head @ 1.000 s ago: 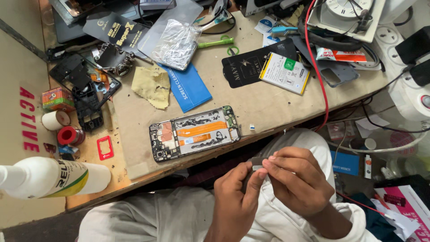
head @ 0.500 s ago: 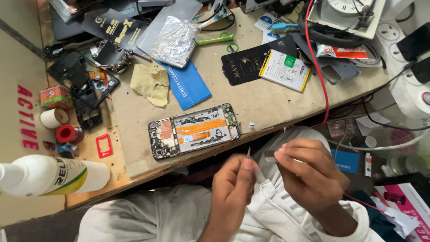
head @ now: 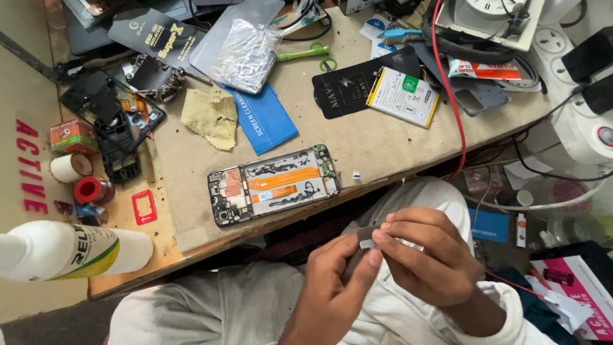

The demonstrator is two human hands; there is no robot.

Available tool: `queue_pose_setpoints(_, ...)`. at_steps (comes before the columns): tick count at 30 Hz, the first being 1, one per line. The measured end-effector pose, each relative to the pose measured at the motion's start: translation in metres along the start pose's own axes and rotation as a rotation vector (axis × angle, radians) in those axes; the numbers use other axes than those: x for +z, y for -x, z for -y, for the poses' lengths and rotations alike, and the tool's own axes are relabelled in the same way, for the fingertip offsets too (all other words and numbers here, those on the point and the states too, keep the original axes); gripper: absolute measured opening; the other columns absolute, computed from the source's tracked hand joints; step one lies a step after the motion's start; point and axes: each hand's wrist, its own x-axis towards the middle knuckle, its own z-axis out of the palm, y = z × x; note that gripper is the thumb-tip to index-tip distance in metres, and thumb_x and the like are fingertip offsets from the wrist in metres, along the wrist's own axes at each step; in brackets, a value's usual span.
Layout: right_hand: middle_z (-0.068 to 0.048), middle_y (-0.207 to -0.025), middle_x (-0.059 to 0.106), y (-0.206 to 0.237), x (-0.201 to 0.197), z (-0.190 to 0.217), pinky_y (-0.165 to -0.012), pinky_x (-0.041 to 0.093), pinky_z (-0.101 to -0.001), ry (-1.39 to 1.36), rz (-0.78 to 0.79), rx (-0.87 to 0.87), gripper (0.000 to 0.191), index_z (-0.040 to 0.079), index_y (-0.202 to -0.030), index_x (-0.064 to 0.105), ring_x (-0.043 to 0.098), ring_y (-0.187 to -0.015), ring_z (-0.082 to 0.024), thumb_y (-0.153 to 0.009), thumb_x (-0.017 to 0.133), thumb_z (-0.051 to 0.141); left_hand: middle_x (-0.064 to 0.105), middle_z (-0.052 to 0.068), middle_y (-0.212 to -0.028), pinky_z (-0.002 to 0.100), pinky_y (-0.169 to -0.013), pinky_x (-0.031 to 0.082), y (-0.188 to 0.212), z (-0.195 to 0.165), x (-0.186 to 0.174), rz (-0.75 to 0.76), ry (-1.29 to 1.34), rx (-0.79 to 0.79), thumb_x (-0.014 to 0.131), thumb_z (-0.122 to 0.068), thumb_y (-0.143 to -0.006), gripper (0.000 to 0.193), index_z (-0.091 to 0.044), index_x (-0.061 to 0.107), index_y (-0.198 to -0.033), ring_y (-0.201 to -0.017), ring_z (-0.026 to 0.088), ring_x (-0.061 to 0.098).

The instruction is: The person tests a smartphone by plugging in a charging cable and powering it on, then opens the phone's back cover, removes the battery, and uses a pry tool to work on the internal components on a cluttered workbench.

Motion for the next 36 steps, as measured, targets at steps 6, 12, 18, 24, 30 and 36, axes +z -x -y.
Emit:
queue_pose_setpoints(6,-0.007,-0.094,0.066,0.001,0.004,0.0,-0.076,0.059,-0.0339,0.007,-0.001,0.017,0.029,-0.001,-0.101,0.075,0.07,-0.089,-0.027,-0.075,0.085,-0.007,0.048,0.001,-0.063,0.028,-0.049,0.032,-0.004,0.012,0.004,-0.125,-0.146,-0.012,0.066,-0.023,-0.107,0.035,0.003,0.062,-0.082,-0.059,0.005,0.038)
queue_pose_setpoints(12,-0.007,-0.095,0.066,-0.008,0.004,-0.014,-0.078,0.058,-0.0354,0.108,-0.042,0.114,0.029,0.0,-0.101,0.074,0.07,-0.091,-0.027,-0.076,0.082,-0.013,0.042,-0.002,-0.055,0.026,-0.047,0.024,0.001,0.022,0.012,-0.151,-0.028,-0.175,0.056,-0.031,-0.11,0.046,0.0,0.073,-0.081,-0.053,0.003,0.033)
queue_pose_setpoints(18,-0.008,-0.097,0.067,-0.008,-0.001,-0.002,-0.077,0.058,-0.0342,0.007,-0.01,0.09,0.031,0.004,-0.1,0.073,0.071,-0.091,-0.026,-0.074,0.081,-0.011,0.05,-0.003,-0.07,0.022,-0.046,0.028,0.0,0.031,0.002,-0.068,0.651,-0.357,0.052,-0.027,-0.112,0.033,0.0,0.063,-0.098,-0.054,0.002,0.038)
queue_pose_setpoints(24,-0.008,-0.096,0.067,-0.007,0.001,0.002,-0.076,0.058,-0.0356,-0.01,0.071,0.0,0.031,0.003,-0.101,0.075,0.069,-0.088,-0.027,-0.073,0.083,-0.007,0.058,-0.001,-0.082,0.023,-0.053,0.041,0.002,0.028,0.0,-0.096,0.495,-0.218,0.062,-0.015,-0.105,0.025,0.003,0.072,-0.119,-0.063,0.003,0.049)
queue_pose_setpoints(30,-0.008,-0.094,0.065,-0.014,0.004,-0.018,-0.077,0.054,-0.0391,0.182,0.055,0.096,0.03,0.005,-0.103,0.076,0.066,-0.089,-0.027,-0.077,0.081,-0.008,0.063,0.0,-0.079,0.021,-0.047,0.038,0.002,0.018,0.001,-0.21,0.46,-0.305,0.063,-0.015,-0.101,0.027,0.003,0.074,-0.118,-0.057,0.003,0.046)
queue_pose_setpoints(36,-0.011,-0.103,0.067,-0.057,0.032,-0.078,-0.084,0.053,-0.0408,0.26,0.14,0.159,0.02,0.007,-0.109,0.077,0.066,-0.096,-0.03,-0.091,0.08,0.0,0.064,0.001,-0.086,0.021,-0.058,0.043,0.001,0.019,0.0,-0.228,0.445,-0.207,0.055,-0.016,-0.105,0.027,0.003,0.073,-0.115,-0.066,0.004,0.05)
